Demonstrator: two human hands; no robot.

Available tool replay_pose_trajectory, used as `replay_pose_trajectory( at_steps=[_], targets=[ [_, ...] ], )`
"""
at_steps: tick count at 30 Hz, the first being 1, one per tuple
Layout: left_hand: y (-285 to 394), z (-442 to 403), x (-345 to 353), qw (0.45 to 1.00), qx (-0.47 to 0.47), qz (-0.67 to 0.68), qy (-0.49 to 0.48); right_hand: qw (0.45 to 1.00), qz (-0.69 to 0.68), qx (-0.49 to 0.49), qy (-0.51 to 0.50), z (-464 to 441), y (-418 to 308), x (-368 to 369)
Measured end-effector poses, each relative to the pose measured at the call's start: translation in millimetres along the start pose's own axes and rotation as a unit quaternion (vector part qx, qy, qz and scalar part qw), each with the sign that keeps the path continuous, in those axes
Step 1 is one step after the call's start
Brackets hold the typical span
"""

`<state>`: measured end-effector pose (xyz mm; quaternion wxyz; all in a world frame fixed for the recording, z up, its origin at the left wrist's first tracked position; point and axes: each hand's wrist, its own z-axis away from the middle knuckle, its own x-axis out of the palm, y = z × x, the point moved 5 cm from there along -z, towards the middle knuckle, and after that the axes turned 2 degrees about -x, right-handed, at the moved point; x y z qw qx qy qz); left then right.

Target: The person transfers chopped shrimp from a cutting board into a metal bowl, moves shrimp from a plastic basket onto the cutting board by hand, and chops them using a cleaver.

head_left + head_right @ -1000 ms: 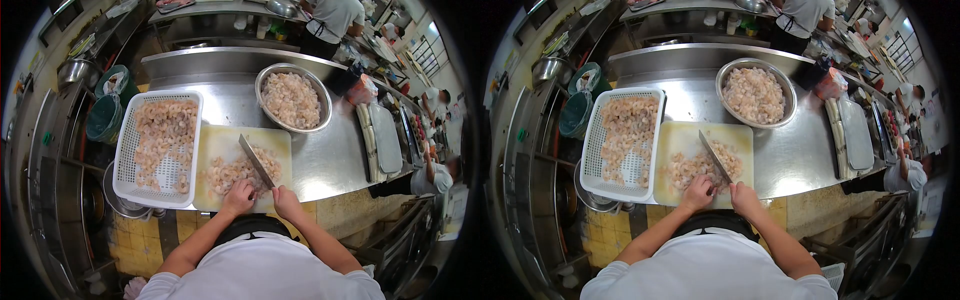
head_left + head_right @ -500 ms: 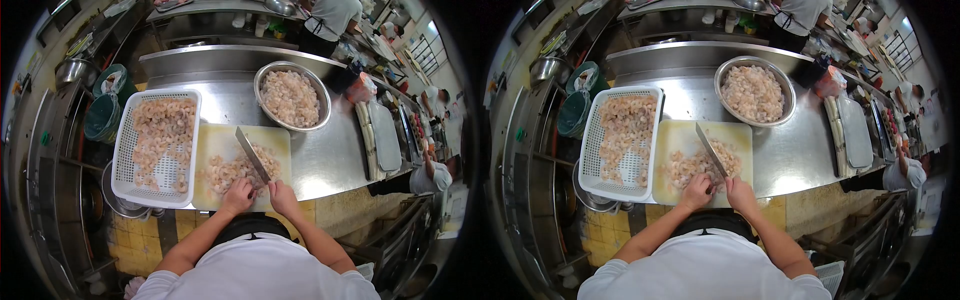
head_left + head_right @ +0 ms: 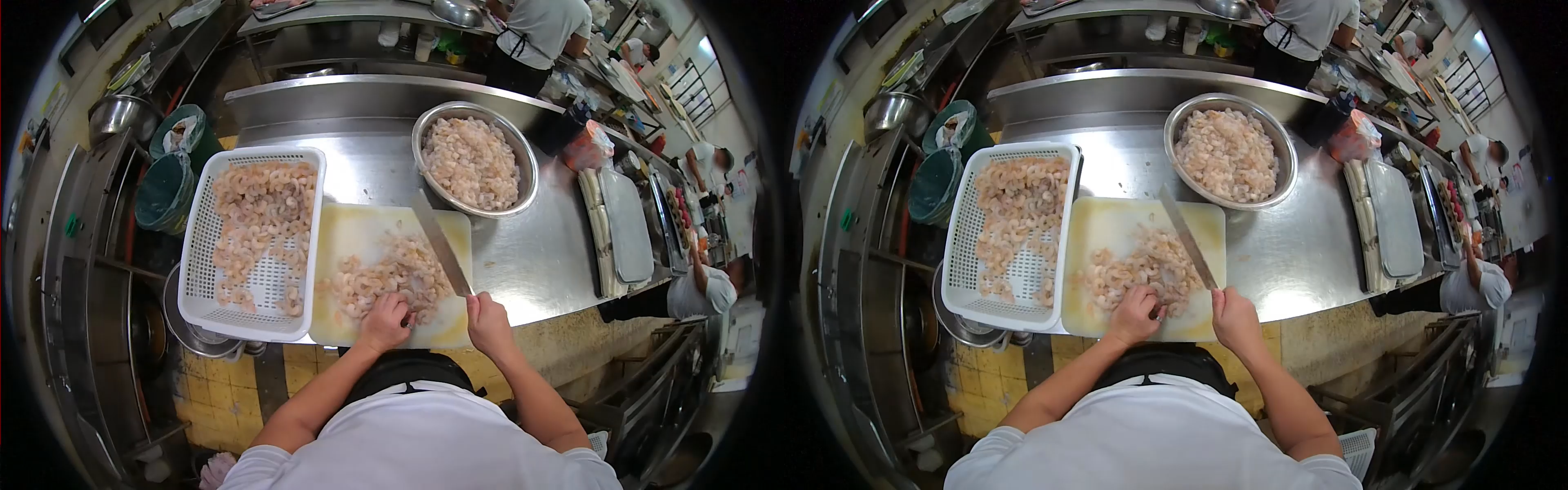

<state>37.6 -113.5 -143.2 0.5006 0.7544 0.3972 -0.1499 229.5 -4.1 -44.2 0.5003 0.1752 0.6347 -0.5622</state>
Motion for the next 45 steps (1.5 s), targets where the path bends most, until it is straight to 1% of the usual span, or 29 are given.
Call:
replay_pose_trajectory(
  at_steps=[1,3,5,7,11,13,17,20,23,26,29,30,34,37,38,40,41,44,45],
  targets=[
    [-0.7,0.2,0.4,1.000,-0.003,0.000,-0.003,1.000,-0.006,0.003,0.010,1.4,2.5,-3.0],
    [-0.6,1.2,-0.1,1.000,-0.008,-0.003,-0.010,1.000,0.001,-0.015,0.005,-3.8,29.1,27.3],
    [1.5,-2.0,-1.9,1.000,-0.010,-0.009,-0.010,1.000,0.012,-0.025,0.003,-9.9,34.5,34.6],
    [3.2,-3.3,-4.0,1.000,-0.004,-0.014,-0.002,0.999,0.024,-0.020,-0.005,-13.3,23.7,27.2],
    [4.2,-1.9,-2.0,1.000,0.003,-0.017,0.008,0.999,0.005,-0.045,0.001,-8.5,-7.7,11.3],
    [6.9,-2.6,-3.9,1.000,-0.001,-0.015,0.009,0.998,-0.019,-0.061,0.009,-5.5,-21.2,16.3],
    [9.0,-5.7,-5.7,1.000,0.000,-0.013,0.000,0.997,0.009,-0.066,-0.026,-18.9,-3.7,56.2],
    [6.4,-2.2,-4.0,1.000,0.000,-0.012,0.001,0.998,0.006,-0.043,-0.043,-14.8,-25.9,22.8],
    [7.8,-2.7,-5.9,1.000,0.000,-0.015,0.010,0.998,-0.011,-0.018,-0.058,13.7,-35.3,0.4],
    [7.4,-2.5,-8.0,1.000,-0.007,-0.005,0.007,0.998,0.011,-0.010,-0.059,33.1,-13.5,33.1],
    [2.8,0.6,-2.9,1.000,-0.005,-0.009,-0.004,0.999,-0.013,-0.031,-0.030,14.5,-3.0,64.8],
    [3.8,1.5,-5.5,1.000,-0.008,-0.009,-0.004,0.999,-0.012,-0.037,-0.015,4.9,-8.7,63.8],
    [4.0,-0.9,-5.7,1.000,-0.008,-0.002,-0.005,0.999,-0.027,0.003,-0.039,26.9,-35.6,26.2],
    [-0.2,1.6,-3.3,1.000,-0.009,0.007,0.003,0.995,0.010,0.053,-0.078,56.5,-32.7,29.5],
    [-1.2,2.1,-4.0,1.000,-0.003,0.010,0.004,0.995,0.024,0.051,-0.077,56.6,-20.1,49.5],
    [-0.4,1.1,-4.3,1.000,0.003,0.015,-0.001,0.999,0.000,0.024,-0.031,35.3,-16.8,69.7],
    [-0.6,0.8,-4.5,1.000,0.006,0.017,-0.002,1.000,-0.012,0.009,-0.009,24.4,-18.4,73.2],
    [0.7,0.7,-6.3,1.000,-0.004,0.018,-0.009,1.000,-0.027,-0.001,-0.015,-3.6,-30.3,68.0],
    [3.3,-2.1,-8.9,1.000,0.015,0.008,-0.008,1.000,-0.024,-0.003,-0.014,-1.6,-34.7,60.6]
  ],
)
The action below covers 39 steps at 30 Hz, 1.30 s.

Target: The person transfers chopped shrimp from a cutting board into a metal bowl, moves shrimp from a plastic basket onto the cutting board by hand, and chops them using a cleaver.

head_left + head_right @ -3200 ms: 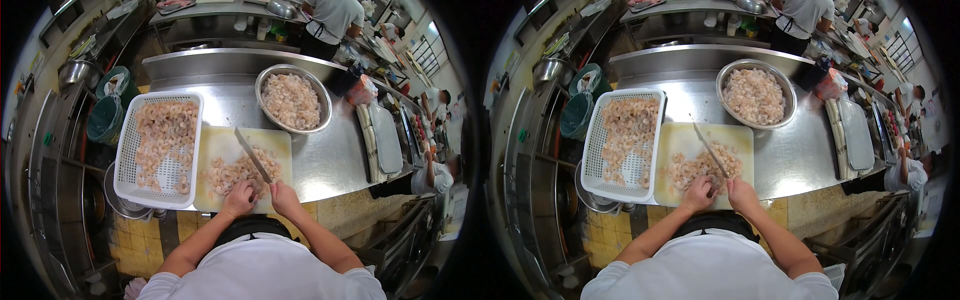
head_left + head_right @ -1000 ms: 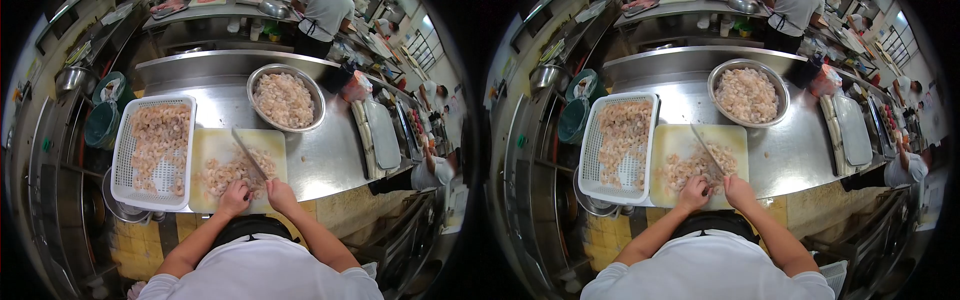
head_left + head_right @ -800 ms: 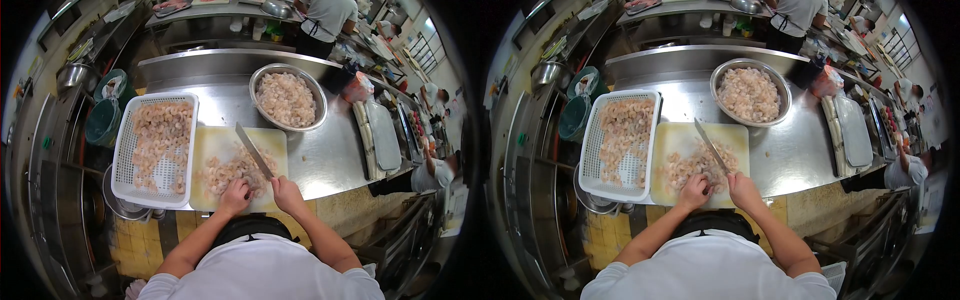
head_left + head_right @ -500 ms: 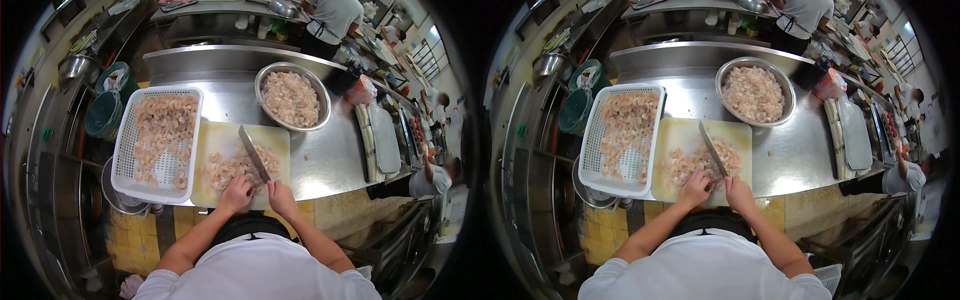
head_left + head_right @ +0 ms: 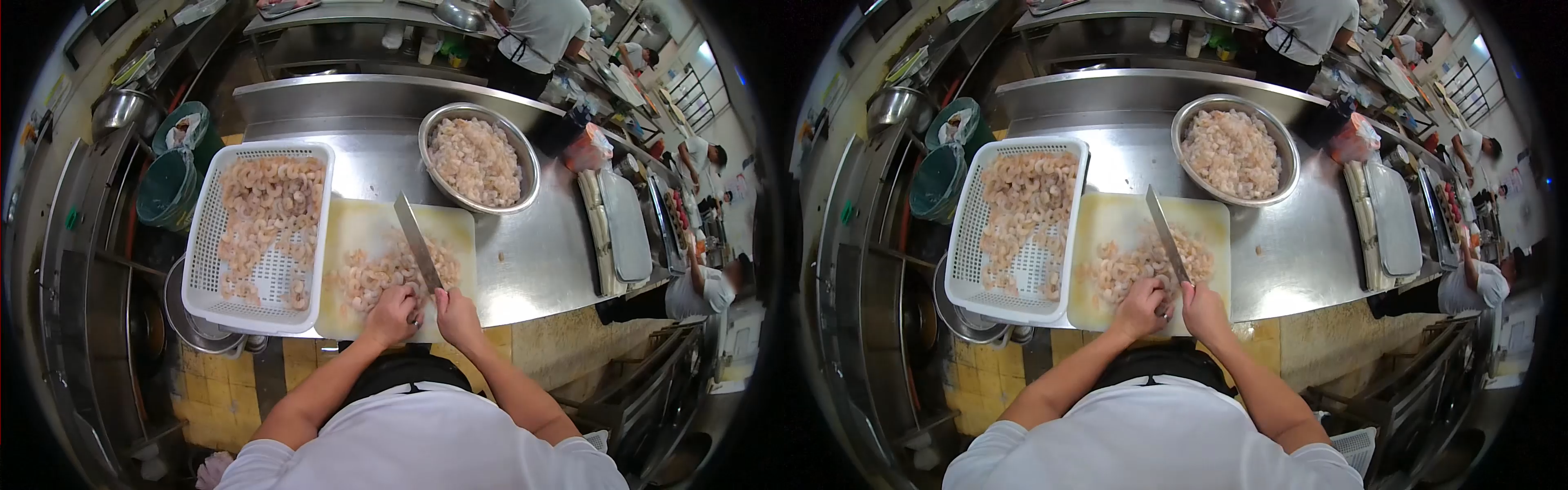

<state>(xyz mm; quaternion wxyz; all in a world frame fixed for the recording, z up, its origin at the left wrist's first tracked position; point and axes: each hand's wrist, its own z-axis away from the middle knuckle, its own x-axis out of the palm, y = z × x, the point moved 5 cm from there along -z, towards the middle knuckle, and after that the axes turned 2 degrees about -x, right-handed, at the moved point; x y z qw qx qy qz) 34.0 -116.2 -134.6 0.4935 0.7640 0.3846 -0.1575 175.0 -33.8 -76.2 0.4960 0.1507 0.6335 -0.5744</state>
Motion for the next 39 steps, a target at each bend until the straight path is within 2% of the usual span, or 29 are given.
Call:
replay_pose_trajectory(
  at_steps=[5,8,11,14,17,20,23,26,29,33,36,39],
  targets=[
    [15.8,-1.1,-16.0,0.995,0.062,-0.077,0.031,1.000,0.004,0.015,-0.017,42.9,-11.5,-24.9],
    [5.6,3.7,-13.8,0.995,0.016,-0.096,0.024,0.999,0.036,-0.002,-0.022,27.1,19.0,14.2],
    [4.1,5.1,-9.6,0.995,0.042,-0.091,-0.010,0.999,0.026,-0.032,-0.015,-0.9,4.9,6.9],
    [7.3,10.4,-6.8,0.994,0.072,-0.084,-0.020,0.999,0.018,-0.030,-0.019,9.1,-11.5,-19.2],
    [1.8,14.1,-5.3,0.996,0.055,-0.072,-0.021,0.999,0.022,-0.017,-0.032,26.6,-1.5,-18.1],
    [-1.6,12.1,-4.4,0.997,0.034,-0.053,-0.043,0.998,0.025,-0.048,-0.023,11.1,14.9,11.7],
    [-4.7,12.1,-1.6,0.999,0.023,-0.031,-0.012,0.996,0.045,-0.064,-0.033,-12.9,-1.2,3.0],
    [-6.1,12.5,-0.9,0.999,0.020,-0.017,0.032,0.997,0.024,-0.061,-0.030,8.5,-26.4,-24.1],
    [-4.5,11.2,-4.7,0.999,0.013,-0.026,0.015,0.997,0.036,-0.034,-0.052,22.7,-25.5,-15.5],
    [-8.0,10.4,-6.6,0.998,0.003,-0.046,-0.029,0.995,0.048,-0.075,-0.031,-12.6,-3.0,26.6],
    [-11.4,10.8,-1.2,0.999,0.011,-0.040,-0.009,0.994,0.039,-0.095,-0.031,-29.7,-11.7,12.2],
    [-10.3,14.3,0.1,0.999,0.015,-0.026,0.012,0.996,0.020,-0.079,-0.036,-2.8,-31.3,-18.7]
  ],
)
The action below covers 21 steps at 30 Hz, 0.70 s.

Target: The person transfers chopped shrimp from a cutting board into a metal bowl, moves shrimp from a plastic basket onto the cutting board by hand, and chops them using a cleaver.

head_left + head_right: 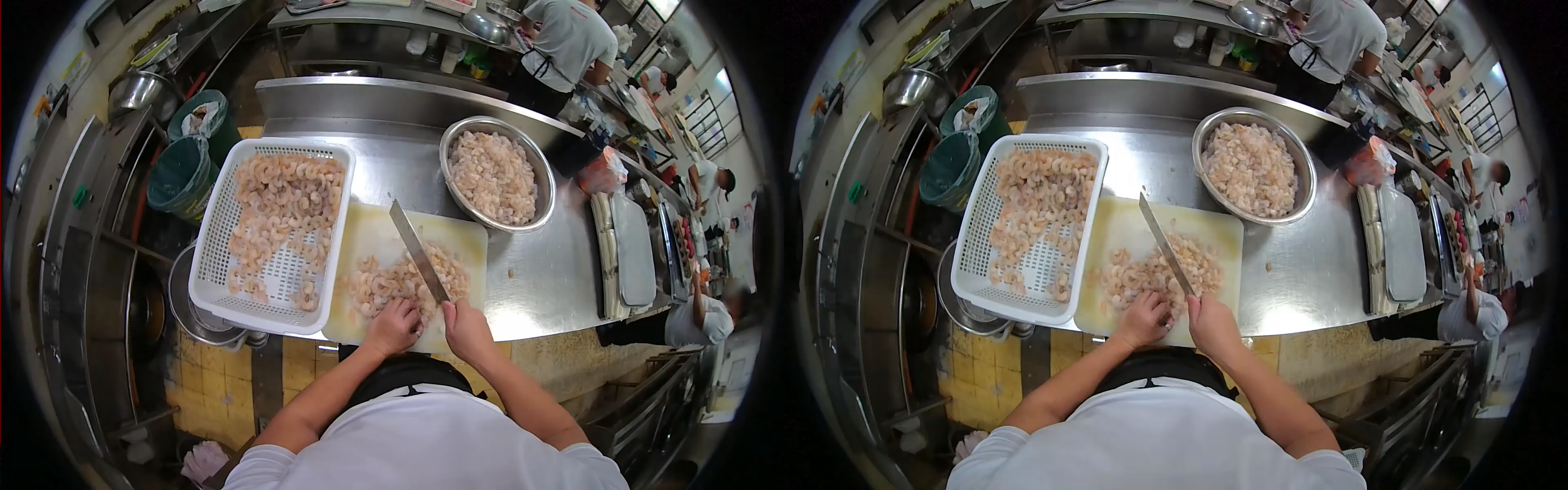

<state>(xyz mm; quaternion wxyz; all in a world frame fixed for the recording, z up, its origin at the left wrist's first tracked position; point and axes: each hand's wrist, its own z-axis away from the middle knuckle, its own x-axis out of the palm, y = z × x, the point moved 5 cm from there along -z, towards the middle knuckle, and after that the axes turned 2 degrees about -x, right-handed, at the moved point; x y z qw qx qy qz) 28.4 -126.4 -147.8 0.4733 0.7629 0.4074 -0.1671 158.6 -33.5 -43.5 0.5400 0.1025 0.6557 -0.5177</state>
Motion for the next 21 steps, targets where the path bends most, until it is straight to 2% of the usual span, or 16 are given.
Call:
replay_pose_trajectory(
  at_steps=[2,5,8,11,14,17,21],
  targets=[
    [-0.8,0.1,0.2,1.000,-0.003,0.006,-0.005,1.000,0.001,0.026,-0.007,12.6,-1.0,-0.6],
    [4.1,-4.6,-6.3,1.000,-0.015,0.003,-0.011,1.000,0.025,0.008,-0.010,0.1,36.9,40.3],
    [5.6,-7.2,-9.3,1.000,-0.025,-0.008,-0.004,0.999,0.029,-0.022,-0.008,-21.6,24.9,24.7],
    [5.1,-4.9,-7.5,1.000,0.006,-0.011,-0.009,1.000,0.018,0.000,-0.014,-14.3,1.0,-6.2],
    [3.2,-1.6,-5.2,1.000,0.004,-0.002,-0.015,1.000,0.020,0.011,0.011,-10.0,15.9,5.2],
    [2.0,-3.8,-5.2,1.000,-0.006,-0.007,-0.021,0.999,0.027,-0.025,-0.002,-18.4,49.2,32.0],
    [0.0,-3.2,-2.2,1.000,-0.024,-0.016,0.011,1.000,0.017,-0.001,-0.010,-15.1,11.6,-12.0]
  ],
)
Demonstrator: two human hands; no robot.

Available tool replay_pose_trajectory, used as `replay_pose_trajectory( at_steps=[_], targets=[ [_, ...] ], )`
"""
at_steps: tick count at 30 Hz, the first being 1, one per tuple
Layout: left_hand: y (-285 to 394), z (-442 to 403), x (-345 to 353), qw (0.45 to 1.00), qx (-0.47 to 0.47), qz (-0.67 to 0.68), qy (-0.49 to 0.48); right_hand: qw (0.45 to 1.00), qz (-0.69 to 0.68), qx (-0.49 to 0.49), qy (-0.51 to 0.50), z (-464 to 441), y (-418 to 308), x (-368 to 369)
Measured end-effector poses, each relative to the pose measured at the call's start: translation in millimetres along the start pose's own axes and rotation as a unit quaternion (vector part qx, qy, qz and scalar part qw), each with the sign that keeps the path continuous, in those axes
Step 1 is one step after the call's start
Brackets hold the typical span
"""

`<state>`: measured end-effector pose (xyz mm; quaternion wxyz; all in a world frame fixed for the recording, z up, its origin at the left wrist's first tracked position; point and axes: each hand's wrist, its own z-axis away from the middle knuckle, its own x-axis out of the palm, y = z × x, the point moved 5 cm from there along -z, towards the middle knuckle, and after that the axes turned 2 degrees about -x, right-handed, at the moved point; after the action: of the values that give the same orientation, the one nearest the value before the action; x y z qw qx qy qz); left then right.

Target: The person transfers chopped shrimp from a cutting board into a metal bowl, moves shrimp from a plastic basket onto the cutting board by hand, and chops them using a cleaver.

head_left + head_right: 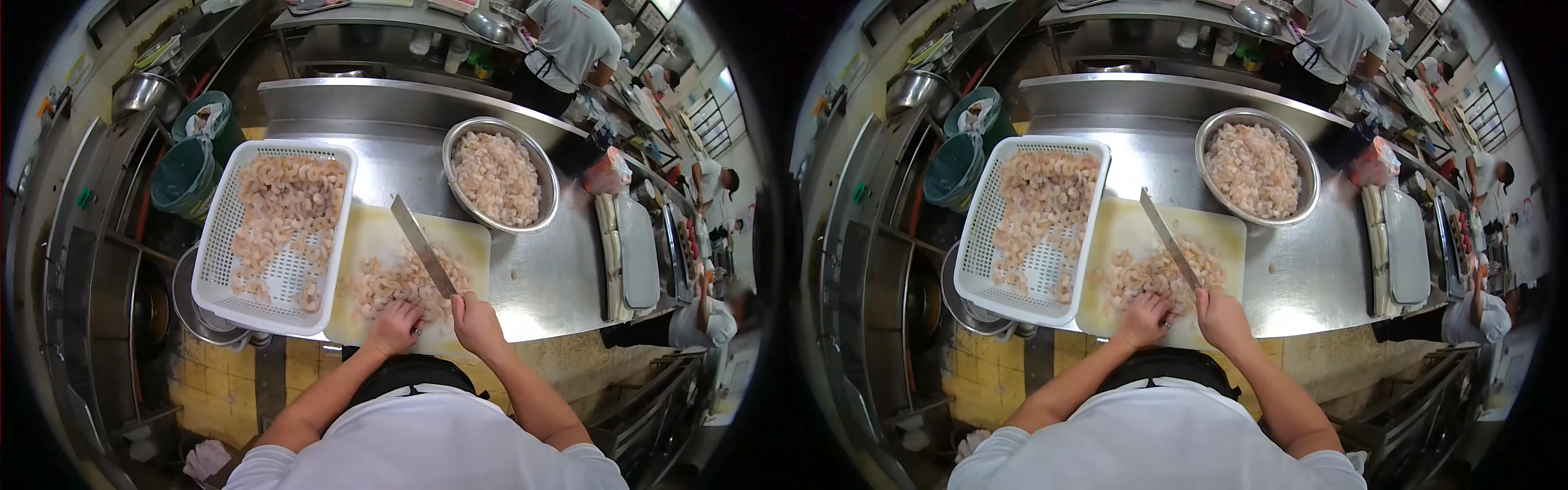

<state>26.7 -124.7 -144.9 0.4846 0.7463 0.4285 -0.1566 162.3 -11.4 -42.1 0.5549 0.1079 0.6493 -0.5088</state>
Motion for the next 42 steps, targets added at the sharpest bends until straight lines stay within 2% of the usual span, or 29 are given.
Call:
replay_pose_trajectory(
  at_steps=[2,5,8,11,14,20,23,29,32,35,41,42],
  targets=[
    [0.0,-0.9,-0.2,1.000,-0.002,0.009,0.006,1.000,0.009,-0.003,0.027,-0.3,4.2,2.9],
    [2.1,-4.4,-3.5,1.000,0.005,0.006,-0.014,0.999,0.030,-0.002,0.012,-8.7,39.9,34.8],
    [-0.2,-1.1,-0.7,1.000,-0.002,0.008,-0.013,1.000,0.027,0.007,-0.009,-8.0,18.2,10.3],
    [5.7,-4.9,-6.4,1.000,0.013,0.007,0.002,1.000,0.017,0.009,0.016,-6.0,4.6,0.9],
    [8.2,-6.3,-8.5,1.000,0.011,0.015,-0.020,1.000,0.025,0.003,0.017,-12.7,38.4,36.9],
    [6.9,-1.7,-5.8,0.999,0.032,0.012,-0.035,0.998,0.021,0.059,0.021,8.5,18.0,-11.7],
    [13.1,-4.5,-7.3,0.998,0.049,-0.004,-0.036,0.998,0.034,0.036,0.037,4.1,51.7,18.6],
    [7.4,0.1,1.5,0.997,0.056,-0.005,-0.043,0.997,0.022,0.054,0.048,0.2,22.6,-21.2],
    [12.7,-3.2,-5.4,0.998,0.057,-0.001,-0.033,0.995,0.018,0.041,0.084,-3.8,44.6,-2.1],
    [11.2,-1.9,-2.0,0.998,0.062,-0.013,-0.025,0.997,0.042,0.047,0.039,-8.1,62.2,11.8],
    [11.8,-1.1,-2.3,0.997,0.065,-0.014,-0.034,0.993,0.040,0.098,0.060,8.8,44.4,-28.7],
    [12.2,0.3,-2.7,0.997,0.065,-0.015,-0.034,0.994,0.047,0.083,0.061,7.5,56.4,-19.4]
  ],
)
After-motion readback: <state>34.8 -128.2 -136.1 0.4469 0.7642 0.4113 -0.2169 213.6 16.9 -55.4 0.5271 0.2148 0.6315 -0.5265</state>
